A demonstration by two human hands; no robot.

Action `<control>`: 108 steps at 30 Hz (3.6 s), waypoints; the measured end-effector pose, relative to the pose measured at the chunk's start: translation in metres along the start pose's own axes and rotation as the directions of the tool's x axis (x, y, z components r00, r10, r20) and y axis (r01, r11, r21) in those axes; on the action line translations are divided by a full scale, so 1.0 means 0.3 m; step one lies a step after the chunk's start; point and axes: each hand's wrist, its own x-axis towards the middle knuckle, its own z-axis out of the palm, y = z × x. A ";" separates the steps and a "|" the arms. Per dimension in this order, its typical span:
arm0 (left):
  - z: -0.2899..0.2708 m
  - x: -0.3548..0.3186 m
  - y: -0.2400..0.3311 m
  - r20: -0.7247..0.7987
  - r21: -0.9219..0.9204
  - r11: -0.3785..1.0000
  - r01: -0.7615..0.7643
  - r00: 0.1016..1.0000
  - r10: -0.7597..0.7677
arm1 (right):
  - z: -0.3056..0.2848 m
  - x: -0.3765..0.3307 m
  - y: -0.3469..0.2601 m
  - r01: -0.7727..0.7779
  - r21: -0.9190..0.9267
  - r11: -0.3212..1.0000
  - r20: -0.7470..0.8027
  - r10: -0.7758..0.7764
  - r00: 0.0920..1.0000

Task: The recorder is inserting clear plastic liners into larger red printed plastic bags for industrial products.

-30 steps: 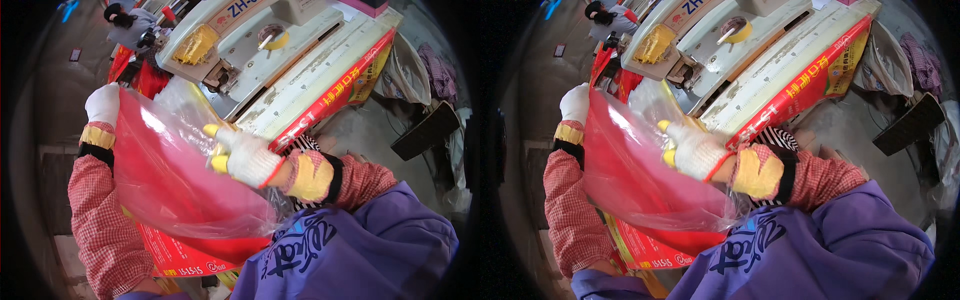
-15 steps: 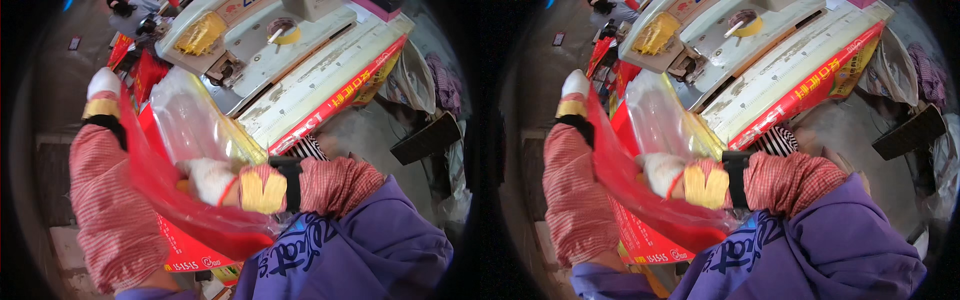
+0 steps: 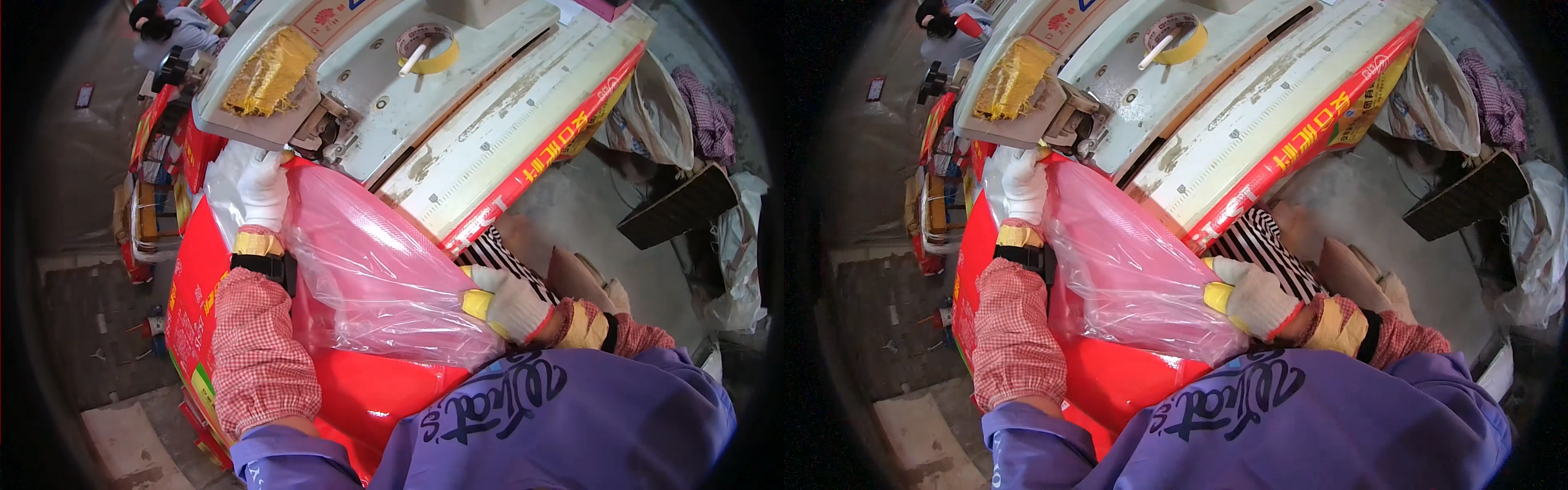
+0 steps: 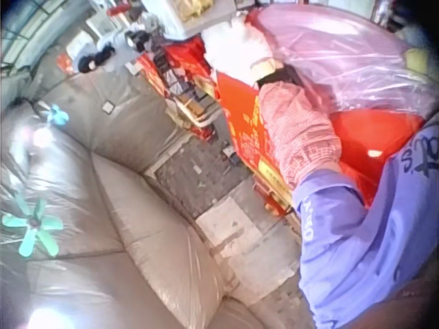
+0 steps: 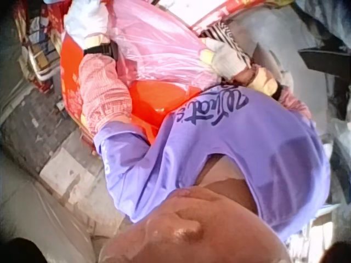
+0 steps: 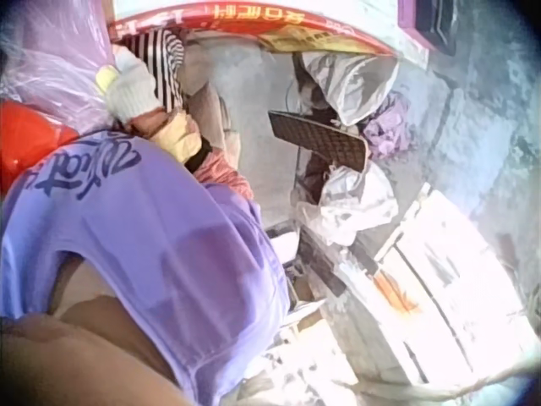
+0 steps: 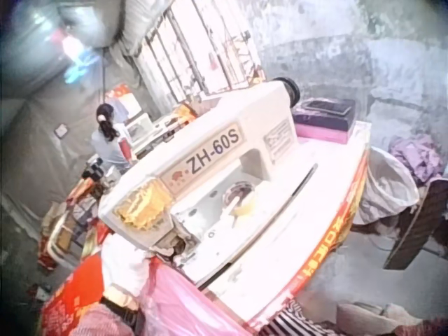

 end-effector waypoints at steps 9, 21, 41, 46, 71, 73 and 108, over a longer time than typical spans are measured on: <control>-0.066 0.038 0.059 0.405 0.126 0.956 0.265 0.866 -0.294 | 0.014 -0.055 -0.147 0.105 -0.743 0.661 -0.043 -0.204 0.978; -0.151 0.081 0.234 0.627 0.461 0.887 -0.024 0.717 -0.306 | 0.001 -0.078 -0.145 0.070 -0.829 0.555 0.010 -0.110 0.994; -0.556 0.369 0.443 0.556 0.676 0.685 -0.272 0.799 -0.231 | 0.072 0.778 -0.495 0.596 -0.720 0.355 0.628 -0.028 0.777; -0.469 0.299 0.905 0.511 0.410 0.828 -0.382 0.848 0.139 | 0.026 0.738 -0.522 0.562 -0.702 0.438 0.589 -0.087 0.804; -0.640 0.109 1.112 0.825 0.302 0.916 -0.262 -0.409 -0.389 | 0.009 0.453 -0.268 0.522 -0.841 -0.141 0.519 -0.480 0.707; -0.653 0.069 1.170 0.854 0.162 0.930 -0.330 -0.425 -0.300 | 0.038 0.413 -0.225 0.492 -0.849 -0.192 0.517 -0.497 0.697; -0.552 0.273 0.964 0.923 0.258 0.688 -0.679 -0.036 -0.382 | 0.377 0.877 -0.042 0.521 0.832 -0.192 -0.120 -0.978 -0.170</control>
